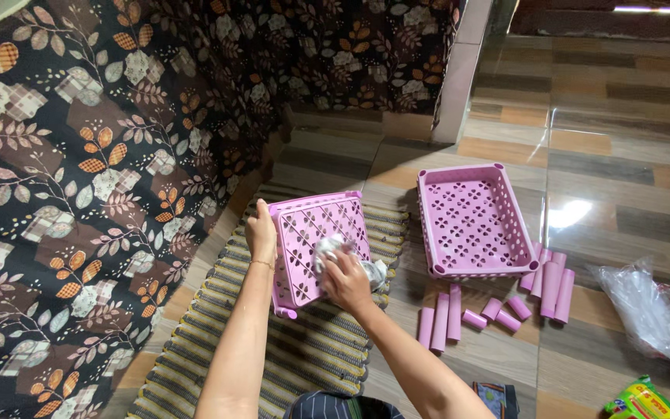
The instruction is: The person wipes two pink plastic baskets with a cloth, then inserts pink cylindrical connectors into the basket corners to assemble them. The baskets are handled one at a time and stacked after assembly.
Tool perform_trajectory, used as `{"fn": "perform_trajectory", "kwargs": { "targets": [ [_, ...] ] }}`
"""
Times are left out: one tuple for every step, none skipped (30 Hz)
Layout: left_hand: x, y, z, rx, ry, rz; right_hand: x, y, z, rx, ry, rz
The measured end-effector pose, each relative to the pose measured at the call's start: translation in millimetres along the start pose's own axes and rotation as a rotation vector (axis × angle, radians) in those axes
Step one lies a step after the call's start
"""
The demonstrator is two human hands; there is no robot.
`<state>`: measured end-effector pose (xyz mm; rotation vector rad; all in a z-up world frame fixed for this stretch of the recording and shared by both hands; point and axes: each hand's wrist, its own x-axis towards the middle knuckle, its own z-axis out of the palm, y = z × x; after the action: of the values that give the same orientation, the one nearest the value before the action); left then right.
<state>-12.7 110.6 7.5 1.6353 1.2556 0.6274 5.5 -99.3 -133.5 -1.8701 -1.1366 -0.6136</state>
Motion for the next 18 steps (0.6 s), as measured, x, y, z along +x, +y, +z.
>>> {"fn": "perform_trajectory", "kwargs": {
  "targets": [
    [0.1, -1.6, -0.8, -0.019, 0.0, 0.003, -13.4, 7.1, 4.1, -0.043, 0.011, -0.001],
    [0.2, -3.3, -1.3, -0.038, 0.0, 0.006, -26.3, 14.8, 7.3, -0.086, 0.021, -0.003],
    [0.9, -3.3, -0.2, -0.041, 0.007, 0.019, -35.5, 25.0, 9.8, -0.13, 0.035, -0.007],
    [1.1, -3.2, 1.6, -0.043, 0.013, 0.031, -43.3, 35.7, 10.7, -0.097, -0.037, 0.073],
    [0.0, -5.8, 1.4, -0.04, 0.019, 0.039, -53.2, 42.5, 9.8, -0.063, -0.112, 0.158],
    [-0.8, -7.8, 1.3, -0.037, 0.002, 0.038, -60.0, 47.8, 8.4, -0.028, -0.187, 0.243],
    [-0.4, -7.1, 2.9, -0.037, -0.013, 0.039, -60.4, 53.9, 5.8, -0.033, -0.134, 0.273],
    [-0.2, -5.8, 4.7, -0.038, -0.029, 0.04, -58.0, 57.7, 1.7, -0.039, -0.081, 0.304],
    [0.0, -3.9, 6.6, -0.018, -0.018, 0.056, -53.5, 56.5, -2.0, -0.043, -0.027, 0.334],
    [0.2, -1.5, 9.0, 0.003, -0.006, 0.072, -41.9, 53.7, -3.1, 0.023, -0.005, 0.372],
    [-0.7, -0.4, 11.8, 0.027, 0.002, 0.084, -24.1, 50.5, -3.0, 0.089, 0.013, 0.415],
    [-1.4, 1.0, 14.4, 0.037, -0.002, 0.11, -3.0, 45.9, -2.9, 0.155, 0.032, 0.458],
    [-1.1, 3.5, 16.7, 0.046, -0.005, 0.139, 21.5, 38.3, -0.5, 0.208, 0.137, 0.291],
    [-1.1, 6.1, 18.9, 0.056, -0.009, 0.168, 46.3, 28.5, 2.4, 0.26, 0.239, 0.122],
    [-1.6, 8.0, 20.8, 0.06, -0.021, 0.173, 65.8, 17.1, 2.7, 0.138, 0.286, 0.034],
    [-2.1, 9.9, 22.2, 0.065, -0.033, 0.179, 82.8, 5.4, 3.0, 0.017, 0.331, -0.055],
    [-1.6, 11.8, 21.7, 0.068, -0.044, 0.185, 99.1, -5.6, 4.3, 0.047, 0.279, -0.094],
    [-1.3, 13.1, 20.3, 0.045, -0.06, 0.183, 112.1, -14.8, 5.5, 0.076, 0.226, -0.133]
  ]
}}
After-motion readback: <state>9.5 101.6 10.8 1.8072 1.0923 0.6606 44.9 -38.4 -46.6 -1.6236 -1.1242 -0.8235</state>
